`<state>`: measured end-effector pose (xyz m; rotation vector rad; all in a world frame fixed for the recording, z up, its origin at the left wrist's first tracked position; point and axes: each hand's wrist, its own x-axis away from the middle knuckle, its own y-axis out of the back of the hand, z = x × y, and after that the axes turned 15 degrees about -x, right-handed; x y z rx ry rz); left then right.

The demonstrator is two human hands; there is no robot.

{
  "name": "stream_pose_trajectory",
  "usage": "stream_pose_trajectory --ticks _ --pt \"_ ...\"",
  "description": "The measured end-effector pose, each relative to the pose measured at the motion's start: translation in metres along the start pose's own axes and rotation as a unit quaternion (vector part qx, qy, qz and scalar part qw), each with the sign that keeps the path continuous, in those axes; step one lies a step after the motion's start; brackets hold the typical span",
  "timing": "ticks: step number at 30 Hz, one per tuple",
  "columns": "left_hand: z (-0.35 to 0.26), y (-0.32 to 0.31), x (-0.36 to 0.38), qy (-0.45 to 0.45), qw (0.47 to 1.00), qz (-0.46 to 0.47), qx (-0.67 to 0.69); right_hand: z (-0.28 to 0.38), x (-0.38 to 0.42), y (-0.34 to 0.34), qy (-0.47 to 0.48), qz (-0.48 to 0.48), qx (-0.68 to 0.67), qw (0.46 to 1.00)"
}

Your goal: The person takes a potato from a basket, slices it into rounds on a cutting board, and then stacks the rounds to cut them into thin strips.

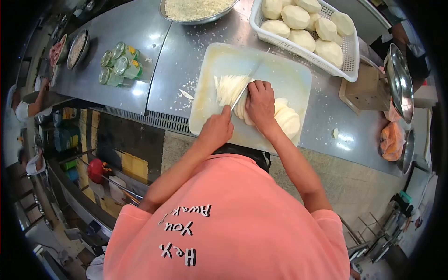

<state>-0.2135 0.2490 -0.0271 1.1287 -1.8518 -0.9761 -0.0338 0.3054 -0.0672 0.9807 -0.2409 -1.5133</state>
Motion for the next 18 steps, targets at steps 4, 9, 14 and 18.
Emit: stream_pose_trajectory --ticks 4,9,14,18 --pt "-0.029 0.073 0.025 0.013 0.998 0.051 0.043 0.0 -0.002 -0.002 -0.003 0.008 0.003 1.0" --pt "-0.003 0.01 0.01 0.009 1.0 0.017 0.016 0.0 0.0 -0.002 -0.001 -0.024 -0.015 1.0" --pt "-0.025 0.062 0.011 0.015 0.997 0.066 0.039 0.0 -0.002 0.0 0.007 -0.012 -0.005 1.0" --pt "-0.019 0.039 0.03 0.046 0.995 0.085 0.037 0.002 0.0 -0.002 -0.001 -0.015 -0.004 1.0"
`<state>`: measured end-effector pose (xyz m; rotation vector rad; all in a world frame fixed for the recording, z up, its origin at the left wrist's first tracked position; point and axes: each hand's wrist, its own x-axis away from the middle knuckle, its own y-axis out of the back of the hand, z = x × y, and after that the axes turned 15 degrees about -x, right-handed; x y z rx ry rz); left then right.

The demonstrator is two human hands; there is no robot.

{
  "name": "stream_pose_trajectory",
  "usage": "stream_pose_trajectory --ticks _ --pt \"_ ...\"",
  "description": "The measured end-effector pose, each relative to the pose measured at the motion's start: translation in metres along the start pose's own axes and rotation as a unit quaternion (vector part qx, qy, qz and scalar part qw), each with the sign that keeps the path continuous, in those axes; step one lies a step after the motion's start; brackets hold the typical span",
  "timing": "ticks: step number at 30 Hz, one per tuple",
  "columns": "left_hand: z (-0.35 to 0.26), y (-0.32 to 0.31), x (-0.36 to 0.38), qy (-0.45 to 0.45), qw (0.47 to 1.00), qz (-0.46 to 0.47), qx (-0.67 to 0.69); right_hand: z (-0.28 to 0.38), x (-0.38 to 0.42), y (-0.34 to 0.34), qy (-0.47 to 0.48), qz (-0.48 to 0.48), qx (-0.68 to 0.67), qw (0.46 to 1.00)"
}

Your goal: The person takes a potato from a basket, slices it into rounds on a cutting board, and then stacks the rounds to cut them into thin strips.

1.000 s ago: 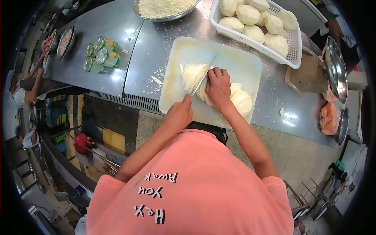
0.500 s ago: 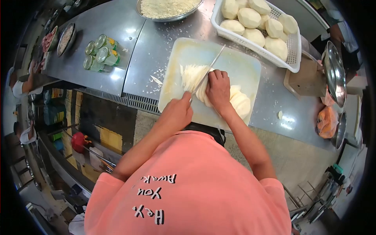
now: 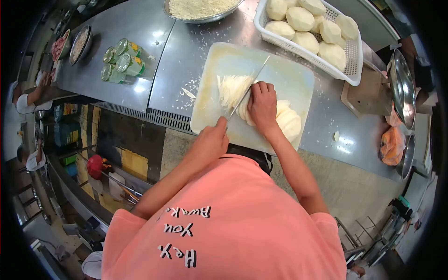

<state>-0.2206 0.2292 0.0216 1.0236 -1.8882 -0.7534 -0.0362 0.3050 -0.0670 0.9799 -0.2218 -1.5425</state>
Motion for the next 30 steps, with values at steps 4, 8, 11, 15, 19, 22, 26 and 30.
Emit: stream_pose_trajectory --ticks 4,8,11,15,19,22,26,30 --pt "0.011 -0.021 -0.042 -0.049 0.995 -0.082 -0.009 -0.003 0.002 0.004 0.001 0.013 -0.005 1.0" --pt "-0.012 0.032 0.008 -0.037 0.999 -0.022 0.023 -0.001 -0.002 0.0 0.004 0.007 0.002 1.0" --pt "0.009 -0.019 -0.009 -0.017 0.999 -0.046 -0.002 -0.003 0.003 0.001 -0.003 0.0 -0.005 1.0" --pt "0.009 -0.033 -0.055 -0.049 0.994 -0.098 -0.009 -0.003 0.0 0.012 -0.024 0.003 -0.089 0.996" --pt "-0.002 0.0 -0.041 -0.051 0.996 -0.07 0.009 -0.005 0.003 0.015 -0.012 0.046 -0.029 0.998" --pt "-0.014 0.026 0.011 -0.019 0.999 -0.023 0.013 -0.001 0.003 0.013 -0.007 0.041 -0.012 0.999" --pt "0.002 -0.017 0.0 -0.008 0.998 -0.059 -0.008 -0.003 0.005 0.012 -0.009 0.032 -0.012 0.999" --pt "0.004 -0.028 -0.042 -0.043 0.995 -0.089 -0.032 -0.005 0.005 0.01 -0.007 0.034 -0.015 0.999"
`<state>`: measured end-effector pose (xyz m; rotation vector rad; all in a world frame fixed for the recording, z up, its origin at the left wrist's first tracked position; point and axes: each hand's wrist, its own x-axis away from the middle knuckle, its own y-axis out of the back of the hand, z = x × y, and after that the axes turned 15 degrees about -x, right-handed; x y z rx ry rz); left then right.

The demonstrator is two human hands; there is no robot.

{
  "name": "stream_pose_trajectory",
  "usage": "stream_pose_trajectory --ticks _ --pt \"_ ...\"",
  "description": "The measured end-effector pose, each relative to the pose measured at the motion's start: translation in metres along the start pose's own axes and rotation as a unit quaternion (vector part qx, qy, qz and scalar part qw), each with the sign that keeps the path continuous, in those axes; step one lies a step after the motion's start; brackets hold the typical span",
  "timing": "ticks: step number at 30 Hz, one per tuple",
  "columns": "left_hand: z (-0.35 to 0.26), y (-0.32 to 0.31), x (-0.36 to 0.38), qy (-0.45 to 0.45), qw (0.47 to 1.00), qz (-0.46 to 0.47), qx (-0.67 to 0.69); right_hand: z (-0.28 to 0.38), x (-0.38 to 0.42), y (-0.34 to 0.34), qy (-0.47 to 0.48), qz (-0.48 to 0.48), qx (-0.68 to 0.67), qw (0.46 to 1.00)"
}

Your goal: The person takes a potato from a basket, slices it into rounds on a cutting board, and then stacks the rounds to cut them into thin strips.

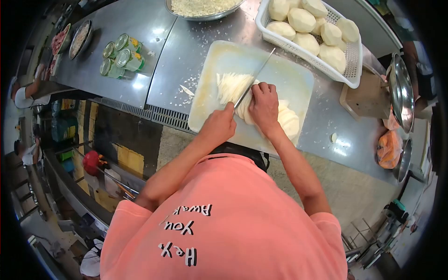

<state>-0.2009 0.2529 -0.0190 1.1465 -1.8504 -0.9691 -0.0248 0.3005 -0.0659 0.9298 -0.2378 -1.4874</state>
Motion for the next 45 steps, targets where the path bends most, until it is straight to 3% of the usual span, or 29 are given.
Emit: stream_pose_trajectory --ticks 4,6,8,12,14,18,20,24,26,30,32,36,38,42,45 --pt "-0.021 0.065 0.039 0.034 0.995 0.083 0.054 0.001 0.001 -0.002 -0.004 -0.006 0.02 1.0" --pt "-0.018 0.052 0.043 0.047 0.991 0.112 0.05 0.0 0.001 -0.002 0.005 -0.019 0.005 1.0" --pt "0.0 0.001 0.032 0.007 1.0 0.016 -0.008 0.0 0.001 0.0 -0.004 -0.01 0.004 1.0" --pt "-0.006 0.007 -0.001 -0.01 1.0 -0.008 0.02 -0.002 0.001 0.0 0.005 -0.004 0.001 1.0" --pt "-0.025 0.058 0.016 0.023 0.996 0.077 0.04 0.001 -0.001 0.0 0.007 -0.007 0.002 1.0" --pt "-0.017 0.043 0.043 0.034 0.993 0.097 0.052 0.002 0.001 0.001 0.007 -0.019 -0.009 1.0" --pt "0.0 -0.004 0.025 0.012 0.999 0.021 0.021 0.0 0.001 0.001 0.006 -0.019 -0.008 1.0" --pt "-0.007 0.01 0.0 -0.01 1.0 -0.005 0.022 0.0 0.0 0.001 0.011 -0.011 -0.005 1.0" --pt "-0.025 0.056 0.02 0.011 0.995 0.076 0.055 0.002 -0.002 0.001 0.012 -0.014 0.0 1.0" --pt "-0.019 0.038 0.04 0.048 0.991 0.112 0.056 0.002 0.002 0.0 0.011 -0.03 -0.009 0.999" --pt "0.003 -0.016 0.016 0.0 1.0 0.013 0.021 0.0 0.0 0.0 0.01 -0.025 -0.006 1.0" --pt "-0.011 0.025 0.005 -0.014 0.998 0.013 0.066 0.001 0.002 0.001 -0.001 -0.009 0.003 1.0" --pt "-0.025 0.062 0.033 0.006 0.996 0.067 0.066 0.001 -0.001 -0.001 0.009 -0.023 0.0 1.0" --pt "-0.009 0.018 0.038 0.032 0.997 0.07 0.031 0.0 0.002 0.001 0.011 -0.04 -0.023 0.999" --pt "-0.005 -0.013 0.003 0.012 0.999 0.016 0.045 0.003 0.004 0.014 -0.027 -0.005 -0.045 0.999"
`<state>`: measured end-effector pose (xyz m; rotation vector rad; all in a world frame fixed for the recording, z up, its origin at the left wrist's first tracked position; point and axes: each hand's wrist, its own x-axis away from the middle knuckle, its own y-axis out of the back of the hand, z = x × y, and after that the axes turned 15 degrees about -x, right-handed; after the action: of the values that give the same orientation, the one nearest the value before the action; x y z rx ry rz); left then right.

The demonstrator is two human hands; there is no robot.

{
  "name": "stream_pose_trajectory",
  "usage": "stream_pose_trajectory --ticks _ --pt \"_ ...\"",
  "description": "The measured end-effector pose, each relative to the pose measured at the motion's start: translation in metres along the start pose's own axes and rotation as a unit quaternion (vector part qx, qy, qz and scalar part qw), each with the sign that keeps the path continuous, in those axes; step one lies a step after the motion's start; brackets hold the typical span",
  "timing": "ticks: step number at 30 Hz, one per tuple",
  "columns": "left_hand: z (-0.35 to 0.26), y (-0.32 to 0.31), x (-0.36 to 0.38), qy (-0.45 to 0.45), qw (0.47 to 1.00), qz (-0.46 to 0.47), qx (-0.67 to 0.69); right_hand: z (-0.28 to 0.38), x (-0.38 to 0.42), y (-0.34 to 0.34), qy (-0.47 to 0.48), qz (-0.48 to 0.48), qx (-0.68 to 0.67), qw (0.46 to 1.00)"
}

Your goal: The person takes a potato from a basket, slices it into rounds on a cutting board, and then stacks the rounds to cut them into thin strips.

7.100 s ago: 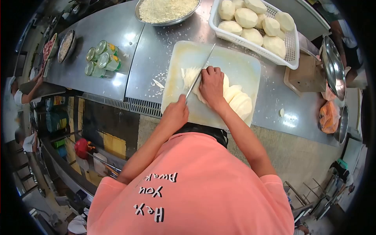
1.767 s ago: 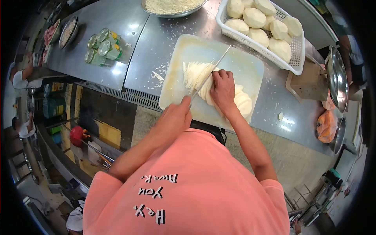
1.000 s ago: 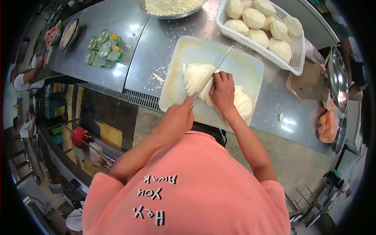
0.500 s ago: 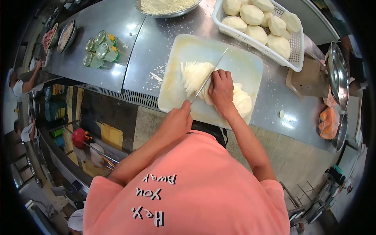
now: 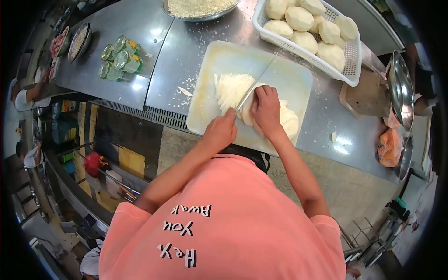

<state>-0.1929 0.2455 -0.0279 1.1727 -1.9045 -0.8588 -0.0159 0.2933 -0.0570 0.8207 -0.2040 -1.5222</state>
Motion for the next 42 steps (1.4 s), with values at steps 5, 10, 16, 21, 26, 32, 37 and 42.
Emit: stream_pose_trajectory --ticks 5,10,16,21,26,32,37,42 --pt "-0.019 0.045 0.004 0.009 0.999 0.047 0.008 -0.004 0.001 -0.001 0.016 0.013 0.028 0.999" --pt "-0.028 0.057 0.04 0.043 0.995 0.085 0.003 -0.003 0.007 -0.001 0.004 0.009 0.028 1.0" --pt "-0.014 0.014 0.001 -0.007 1.0 0.014 -0.011 -0.006 0.006 -0.002 0.017 0.015 0.029 0.999" --pt "-0.034 0.068 0.039 0.034 0.995 0.095 0.028 -0.004 0.007 -0.004 0.012 -0.002 0.034 0.999" --pt "-0.007 0.001 -0.004 -0.032 0.999 -0.01 -0.01 -0.005 0.007 -0.006 0.016 0.004 0.034 0.999" --pt "-0.041 0.079 0.042 0.036 0.993 0.107 0.04 -0.003 0.007 -0.005 0.022 -0.005 0.033 0.999" --pt "-0.007 -0.001 0.003 0.005 1.0 0.025 -0.014 -0.006 0.009 -0.004 0.005 0.009 0.041 0.999" --pt "-0.009 0.003 -0.017 -0.02 1.0 -0.007 -0.014 -0.003 0.008 0.01 0.037 -0.013 0.059 0.997"
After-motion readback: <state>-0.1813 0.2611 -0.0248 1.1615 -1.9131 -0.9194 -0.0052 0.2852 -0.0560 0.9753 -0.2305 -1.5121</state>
